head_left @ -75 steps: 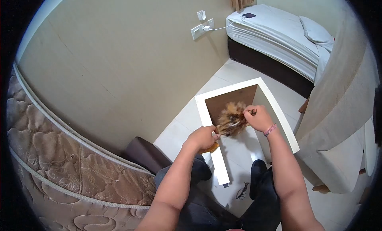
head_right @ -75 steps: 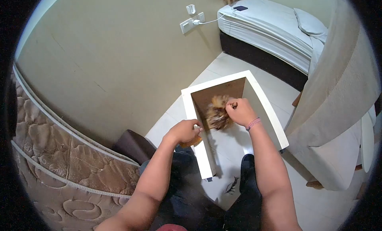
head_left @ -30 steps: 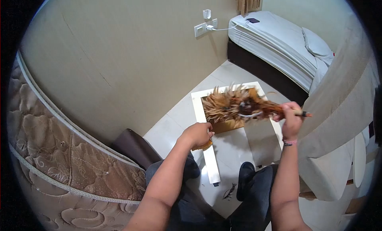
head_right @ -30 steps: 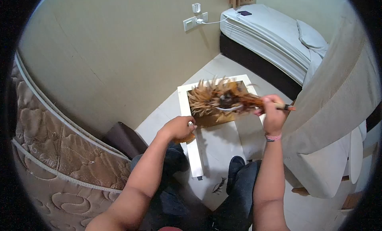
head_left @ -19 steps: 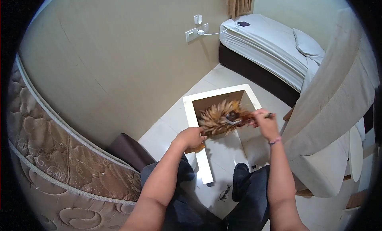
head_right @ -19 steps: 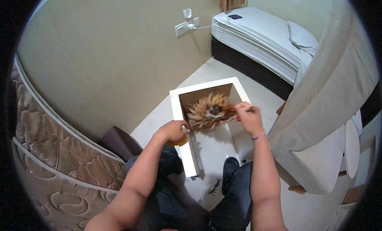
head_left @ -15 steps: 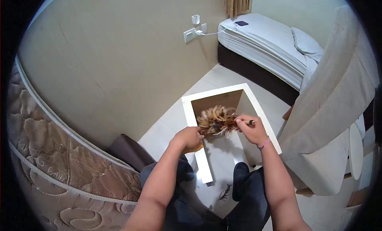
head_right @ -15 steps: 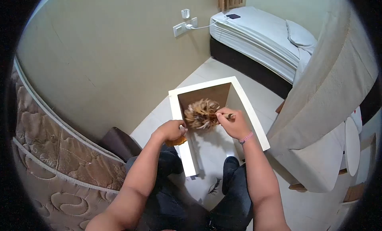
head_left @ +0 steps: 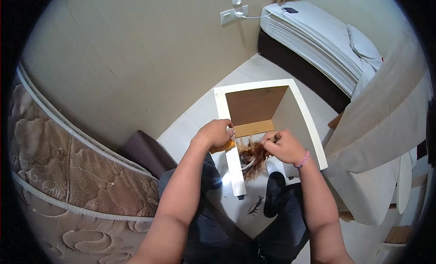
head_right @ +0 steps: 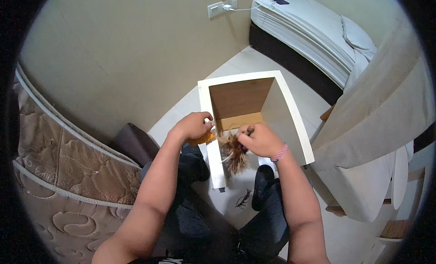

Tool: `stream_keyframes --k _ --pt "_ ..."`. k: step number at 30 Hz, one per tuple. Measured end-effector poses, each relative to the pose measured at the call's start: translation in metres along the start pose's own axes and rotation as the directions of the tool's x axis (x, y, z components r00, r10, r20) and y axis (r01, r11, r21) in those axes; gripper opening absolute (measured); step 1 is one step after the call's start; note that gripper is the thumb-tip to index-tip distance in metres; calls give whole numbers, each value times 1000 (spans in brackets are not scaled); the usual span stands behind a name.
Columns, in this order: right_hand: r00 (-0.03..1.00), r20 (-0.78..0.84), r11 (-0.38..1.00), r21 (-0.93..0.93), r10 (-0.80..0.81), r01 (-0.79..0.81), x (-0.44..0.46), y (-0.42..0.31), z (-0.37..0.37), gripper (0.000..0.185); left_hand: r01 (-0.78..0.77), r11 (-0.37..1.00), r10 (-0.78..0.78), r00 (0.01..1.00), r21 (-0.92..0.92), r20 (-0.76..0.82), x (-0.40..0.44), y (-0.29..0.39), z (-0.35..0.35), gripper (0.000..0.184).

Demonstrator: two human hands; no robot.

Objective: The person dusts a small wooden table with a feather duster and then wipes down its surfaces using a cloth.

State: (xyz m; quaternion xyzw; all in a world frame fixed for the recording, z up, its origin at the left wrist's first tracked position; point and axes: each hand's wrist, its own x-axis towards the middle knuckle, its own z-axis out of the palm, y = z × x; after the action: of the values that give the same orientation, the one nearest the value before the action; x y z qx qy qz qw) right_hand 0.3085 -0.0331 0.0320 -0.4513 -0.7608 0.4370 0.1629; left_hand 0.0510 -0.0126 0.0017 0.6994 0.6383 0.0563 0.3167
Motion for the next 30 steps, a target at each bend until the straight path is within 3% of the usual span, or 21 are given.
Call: stream_keyframes --k 2,3,5,7,9,10,11,13,15,17,19,20,22,24,25,27,30 --pt "983 -181 1000 16 -12 15 -4 0 -1 21 3 1000 -3 1000 -9 -7 3 -5 2 37" --pt "984 -180 1000 12 -9 12 -2 2 2 21 -4 1000 4 1000 -10 -15 4 -4 1 37" --pt "805 -410 902 -249 -429 354 3 3 12 19 -5 1000 5 1000 -14 1 3 0 0 37" --pt "852 -354 921 -191 -386 338 -1 -7 15 17 -1 1000 1 1000 -14 10 2 3 -1 37" --pt "937 -59 915 -245 -344 321 -4 -17 20 17 4 1000 -4 1000 -16 15 0 2 -3 37" --pt "949 -5 921 -243 -314 303 -7 -21 18 17 7 1000 -7 1000 -16 14 -1 0 -3 37" --pt "949 -5 921 -243 -314 304 -11 -22 12 17 9 1000 -9 1000 -16 10 1 -3 -2 37" --pt "978 -134 984 64 -158 167 -26 -18 -12 21 -1 1000 1 1000 -21 8 2 -5 -1 37" --pt "957 -289 985 153 -34 81 -53 -13 -49 22 -29 1000 29 999 2 -16 3 -5 -2 37" --pt "790 -613 929 292 -2 229 -88 4 -71 20 -14 1000 14 1000 -21 -9 1 -1 -5 37" --pt "647 -761 914 291 44 281 -130 24 -86 22 1 999 -2 1000 -41 -16 1 -1 -4 35" --pt "647 -761 920 283 43 271 -147 34 -78 22 -29 998 28 999 -51 -28 1 -2 -5 33" --pt "274 -932 795 349 238 497 -178 63 -53 31 -57 997 54 997 -60 -55 3 -6 -1 31" --pt "219 -916 743 401 336 536 -197 68 -8 43 -30 998 25 995 -58 -94 2 -4 4 29" --pt "285 -902 708 431 325 559 -210 76 11 46 -33 997 26 996 -68 -91 2 -3 7 29" --pt "320 -868 671 497 380 550 -228 82 38 38 -47 998 44 998 -47 -54 1 -2 15 29" --pt "484 -798 799 531 360 282 -251 87 50 37 -84 996 84 996 4 3 0 1 33 30"
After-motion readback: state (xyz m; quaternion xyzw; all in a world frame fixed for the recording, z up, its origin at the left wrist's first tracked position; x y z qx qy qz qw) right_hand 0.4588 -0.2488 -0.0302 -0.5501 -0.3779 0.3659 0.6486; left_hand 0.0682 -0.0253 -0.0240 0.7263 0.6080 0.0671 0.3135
